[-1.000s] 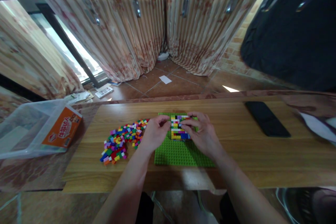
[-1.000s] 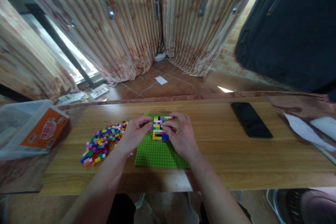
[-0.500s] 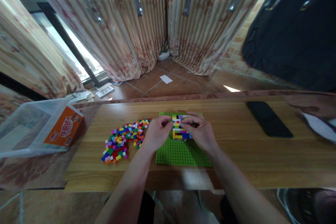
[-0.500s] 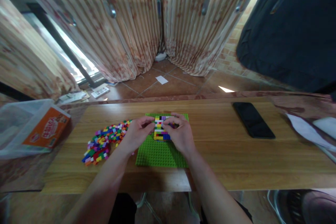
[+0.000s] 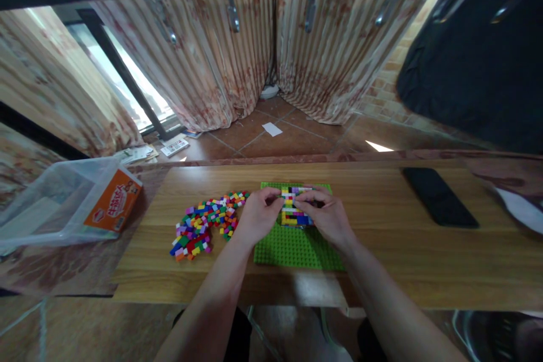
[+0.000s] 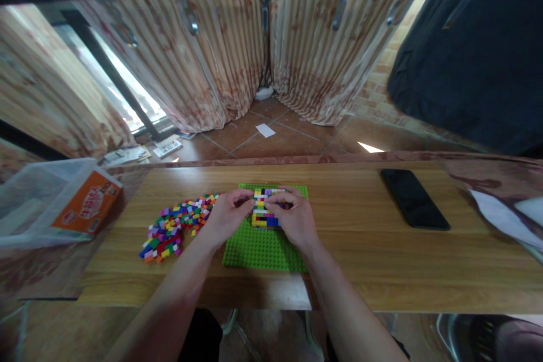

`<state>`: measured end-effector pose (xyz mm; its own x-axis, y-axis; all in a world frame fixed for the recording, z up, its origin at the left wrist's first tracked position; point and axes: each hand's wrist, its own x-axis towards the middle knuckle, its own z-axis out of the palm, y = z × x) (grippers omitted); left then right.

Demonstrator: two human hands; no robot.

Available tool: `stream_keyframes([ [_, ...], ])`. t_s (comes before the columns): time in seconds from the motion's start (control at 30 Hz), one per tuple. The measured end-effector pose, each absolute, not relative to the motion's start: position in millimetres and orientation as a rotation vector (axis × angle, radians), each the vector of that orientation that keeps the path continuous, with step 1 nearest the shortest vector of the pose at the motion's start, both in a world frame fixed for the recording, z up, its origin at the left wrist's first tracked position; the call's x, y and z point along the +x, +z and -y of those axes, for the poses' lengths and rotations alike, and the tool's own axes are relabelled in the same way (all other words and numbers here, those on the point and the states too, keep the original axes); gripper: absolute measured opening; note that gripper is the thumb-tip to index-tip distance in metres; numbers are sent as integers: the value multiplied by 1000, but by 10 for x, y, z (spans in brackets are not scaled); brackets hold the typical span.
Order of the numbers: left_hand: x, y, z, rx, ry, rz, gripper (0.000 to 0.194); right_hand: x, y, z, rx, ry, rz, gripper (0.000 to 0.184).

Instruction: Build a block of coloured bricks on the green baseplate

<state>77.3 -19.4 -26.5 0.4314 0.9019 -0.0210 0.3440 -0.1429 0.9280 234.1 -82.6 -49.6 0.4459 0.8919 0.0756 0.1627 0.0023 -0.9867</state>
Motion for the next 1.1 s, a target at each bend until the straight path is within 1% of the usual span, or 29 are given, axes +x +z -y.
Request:
stream_keyframes([
  [0.1, 731, -275, 161, 1659, 689, -1059, 21, 2378, -497, 844, -1417, 796, 939, 22],
  [0.2, 622, -263, 74, 1637, 687, -1072, 25, 2421, -463, 852, -1337, 796, 783, 23],
  [0.3, 435, -240, -57, 1684, 707, -1109, 24, 2446, -409, 853, -1282, 797, 579, 23],
  [0.4, 216, -226, -175, 1782, 706, -1185, 22, 2439, -363, 863, -1289, 805, 512, 25],
  [0.57, 17, -201, -200, 2008, 496, -1232, 22, 2412, -340, 882, -1389, 800, 535, 26],
  [0.73, 109, -123, -87, 2211, 286, -1232, 24, 2411, -338, 873, -1398, 769, 514, 23],
  [0.8, 156, -91, -49, 2287, 212, -1217, 28, 2412, -336, 871, -1408, 757, 519, 21],
  [0.93, 204, -57, 1, 2408, 126, -1202, 35, 2414, -335, 875, -1410, 758, 539, 21],
  [1.1, 218, -34, 33, 2409, 92, -1277, 35, 2411, -336, 876, -1401, 768, 547, 22],
])
